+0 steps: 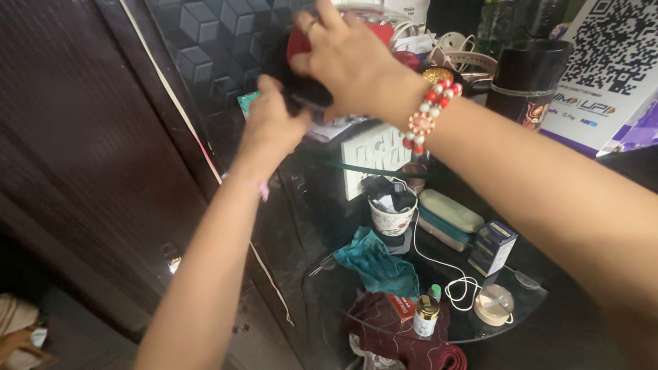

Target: The person cleans a container, a small box, and other vanity items with a cloth and organizes them on a glass shelf.

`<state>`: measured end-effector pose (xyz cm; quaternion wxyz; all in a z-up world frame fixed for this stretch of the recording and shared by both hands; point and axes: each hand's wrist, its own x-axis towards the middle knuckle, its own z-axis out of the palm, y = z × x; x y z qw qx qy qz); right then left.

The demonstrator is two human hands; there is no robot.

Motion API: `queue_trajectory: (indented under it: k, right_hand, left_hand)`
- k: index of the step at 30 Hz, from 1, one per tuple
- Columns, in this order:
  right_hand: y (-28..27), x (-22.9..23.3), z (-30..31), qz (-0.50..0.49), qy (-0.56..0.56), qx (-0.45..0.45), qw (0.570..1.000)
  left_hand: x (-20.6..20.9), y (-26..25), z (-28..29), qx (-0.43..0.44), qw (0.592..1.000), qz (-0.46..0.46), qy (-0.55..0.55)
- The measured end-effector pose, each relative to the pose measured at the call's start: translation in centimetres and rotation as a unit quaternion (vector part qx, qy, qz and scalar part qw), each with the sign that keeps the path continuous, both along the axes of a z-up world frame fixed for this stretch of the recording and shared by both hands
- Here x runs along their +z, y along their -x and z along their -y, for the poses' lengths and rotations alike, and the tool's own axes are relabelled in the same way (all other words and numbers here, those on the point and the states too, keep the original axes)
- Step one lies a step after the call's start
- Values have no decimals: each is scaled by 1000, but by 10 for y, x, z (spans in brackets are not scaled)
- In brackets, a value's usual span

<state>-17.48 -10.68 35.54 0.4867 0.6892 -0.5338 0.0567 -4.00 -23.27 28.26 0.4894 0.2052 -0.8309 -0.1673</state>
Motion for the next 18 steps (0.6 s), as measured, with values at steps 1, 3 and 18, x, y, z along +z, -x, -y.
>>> queue_trajectory:
  k: [1,3,18]
  right_hand:
    - [-3,-3,0,3,-10,-24,1000]
    - [-10,-9,-1,-18,7,-73,997]
    - [-34,-22,-10,-90,12,-106,990]
  left_hand:
    - [-2,-9,-4,16,998,15,53]
    - [-8,-24,-11,50,985,46,158]
    - [-13,-14,-48,125,981,134,59]
